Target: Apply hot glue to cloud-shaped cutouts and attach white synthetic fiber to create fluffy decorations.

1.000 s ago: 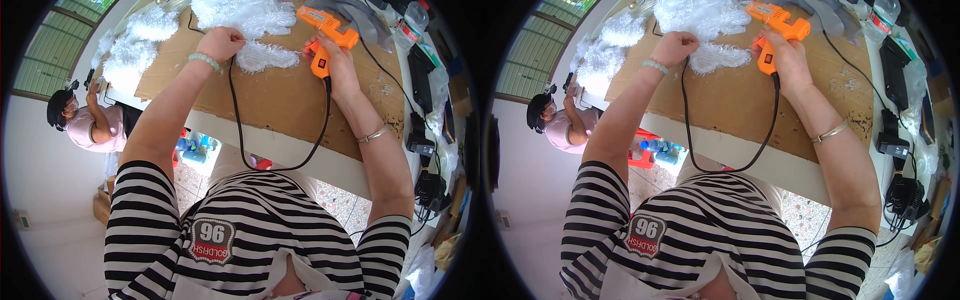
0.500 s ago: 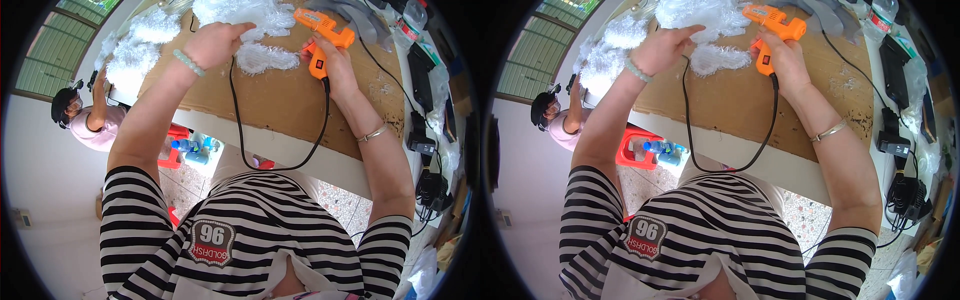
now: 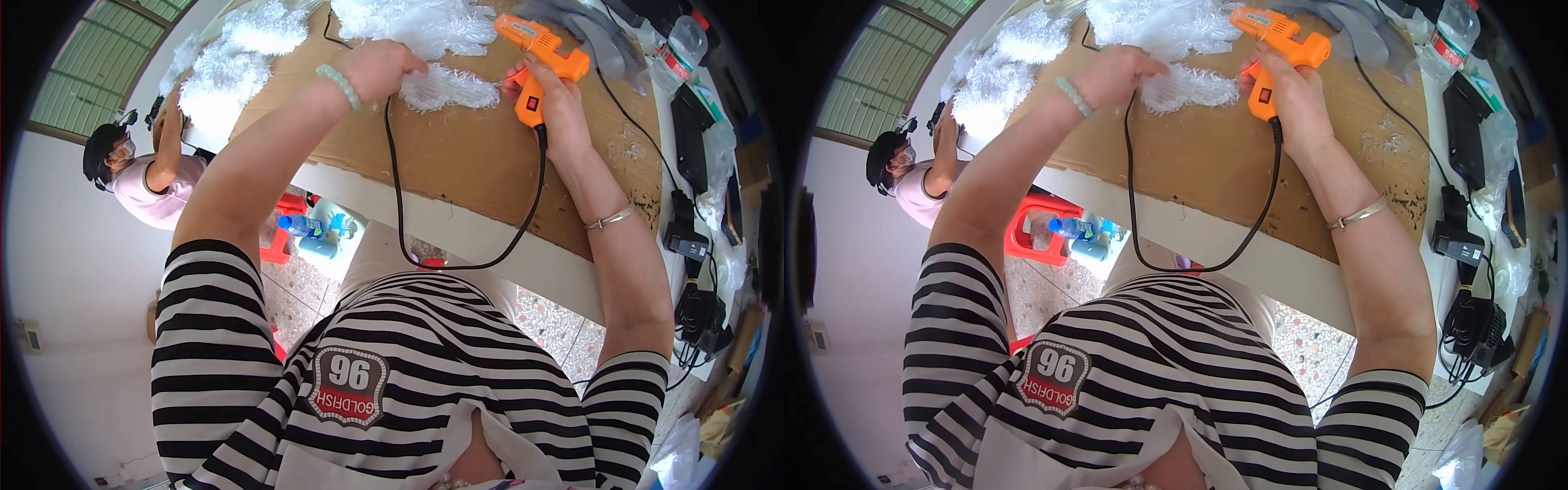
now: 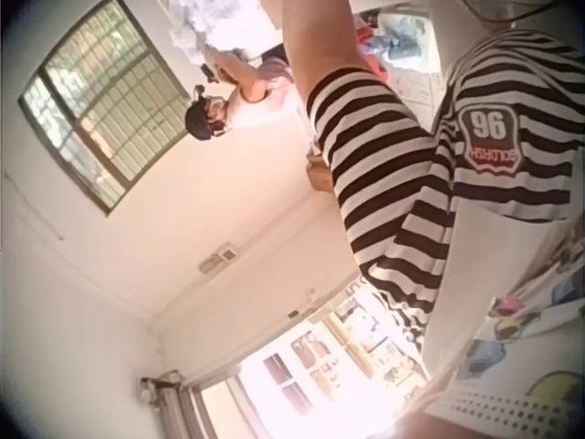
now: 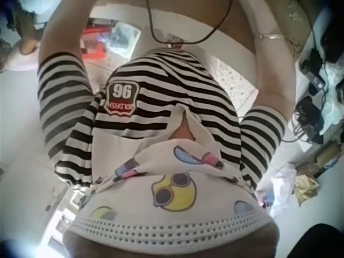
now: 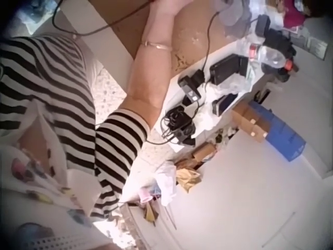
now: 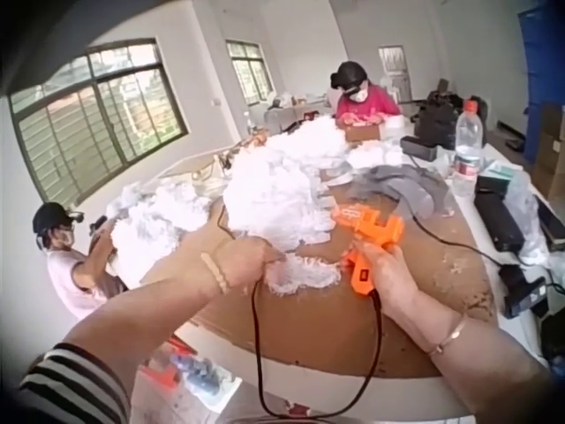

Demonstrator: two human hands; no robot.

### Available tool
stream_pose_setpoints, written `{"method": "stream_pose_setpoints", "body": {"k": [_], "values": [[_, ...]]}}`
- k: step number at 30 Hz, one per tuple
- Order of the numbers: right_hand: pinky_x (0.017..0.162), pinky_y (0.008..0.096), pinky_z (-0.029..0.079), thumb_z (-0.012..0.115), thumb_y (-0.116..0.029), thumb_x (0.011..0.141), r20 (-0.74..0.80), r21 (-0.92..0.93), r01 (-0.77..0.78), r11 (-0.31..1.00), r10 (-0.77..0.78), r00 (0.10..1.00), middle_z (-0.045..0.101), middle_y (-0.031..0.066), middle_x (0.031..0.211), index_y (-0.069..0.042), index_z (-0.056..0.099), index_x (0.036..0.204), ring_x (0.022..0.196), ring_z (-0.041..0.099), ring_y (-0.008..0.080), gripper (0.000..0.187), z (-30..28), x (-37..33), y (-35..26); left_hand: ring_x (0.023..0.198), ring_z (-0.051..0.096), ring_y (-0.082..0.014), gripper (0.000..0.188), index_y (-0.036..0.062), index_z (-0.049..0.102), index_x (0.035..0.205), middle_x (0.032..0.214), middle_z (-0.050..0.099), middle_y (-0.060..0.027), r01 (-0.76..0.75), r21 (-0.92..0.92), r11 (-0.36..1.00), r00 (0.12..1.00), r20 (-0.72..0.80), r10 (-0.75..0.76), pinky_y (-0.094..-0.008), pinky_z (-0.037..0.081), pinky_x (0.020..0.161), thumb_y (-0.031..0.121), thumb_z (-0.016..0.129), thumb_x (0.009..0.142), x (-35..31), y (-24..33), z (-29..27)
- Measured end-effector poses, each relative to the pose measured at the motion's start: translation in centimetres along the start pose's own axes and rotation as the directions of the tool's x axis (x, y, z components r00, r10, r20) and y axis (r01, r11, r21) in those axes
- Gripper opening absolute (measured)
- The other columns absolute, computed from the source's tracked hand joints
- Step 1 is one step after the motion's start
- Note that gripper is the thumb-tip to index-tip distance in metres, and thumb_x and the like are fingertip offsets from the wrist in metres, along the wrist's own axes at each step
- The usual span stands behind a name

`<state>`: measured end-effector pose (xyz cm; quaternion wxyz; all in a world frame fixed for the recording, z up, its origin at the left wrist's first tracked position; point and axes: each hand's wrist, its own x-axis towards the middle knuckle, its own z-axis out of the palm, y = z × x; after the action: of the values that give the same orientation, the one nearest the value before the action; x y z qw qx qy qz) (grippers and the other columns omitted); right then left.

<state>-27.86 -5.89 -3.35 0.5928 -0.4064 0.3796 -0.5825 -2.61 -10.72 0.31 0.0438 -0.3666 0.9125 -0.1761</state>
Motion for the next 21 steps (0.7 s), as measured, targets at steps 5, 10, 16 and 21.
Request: {"method": "stream_pose_setpoints", "body": {"k": [5,10,16,21], "values": [[0.074,0.0297,0.052,0.054,-0.023,0.092,0.006,0.0,-0.014,1.0,0.014,1.0,0.063,0.0084,0.085,-0.001,0.057,0.095,0.076,0.062,0.0167,0.022,0.5,-0.1,-0.1,0.09,0.063,-0.015,0.028,0.0082,0.063,0.115,0.095,0.068,-0.0103,0.437,-0.695,0.57,0.876,0.186,-0.445,-0.027,0.048,0.08,0.013,0.055,0.089,0.1,-1.4,-1.0],[0.073,0.0301,0.053,0.054,-0.022,0.093,-0.011,0.018,-0.004,1.0,0.004,1.0,0.063,0.0089,0.086,0.0,0.057,0.097,0.077,0.062,0.0167,0.022,0.1,0.1,0.0,0.089,0.063,-0.0203,0.048,0.0033,0.064,0.109,0.097,0.067,-0.0134,0.54,-0.5,0.677,0.833,0.204,-0.514,-0.0307,0.049,0.079,0.042,0.068,0.08,0.3,-0.7,0.9],[0.073,0.0304,0.053,0.053,-0.02,0.093,0.007,0.057,0.004,0.998,-0.004,1.0,0.062,0.0091,0.087,0.001,0.058,0.1,0.077,0.062,0.0171,0.022,0.1,0.0,0.4,0.093,0.064,-0.0285,0.059,0.0066,0.066,0.101,0.098,0.068,-0.0117,0.566,-0.441,0.696,0.824,0.319,-0.468,-0.0358,0.05,0.082,0.052,0.073,0.064,0.6,1.1,0.0],[0.074,0.0302,0.052,0.053,-0.02,0.093,-0.009,0.023,-0.011,1.0,0.011,1.0,0.062,0.0089,0.086,0.001,0.058,0.099,0.077,0.062,0.0171,0.022,0.1,0.0,0.3,0.097,0.063,-0.028,0.061,0.0073,0.064,0.105,0.101,0.067,-0.0125,0.542,-0.523,0.658,0.837,0.267,-0.478,-0.0352,0.049,0.085,0.05,0.075,0.063,0.5,1.3,1.1]]}}
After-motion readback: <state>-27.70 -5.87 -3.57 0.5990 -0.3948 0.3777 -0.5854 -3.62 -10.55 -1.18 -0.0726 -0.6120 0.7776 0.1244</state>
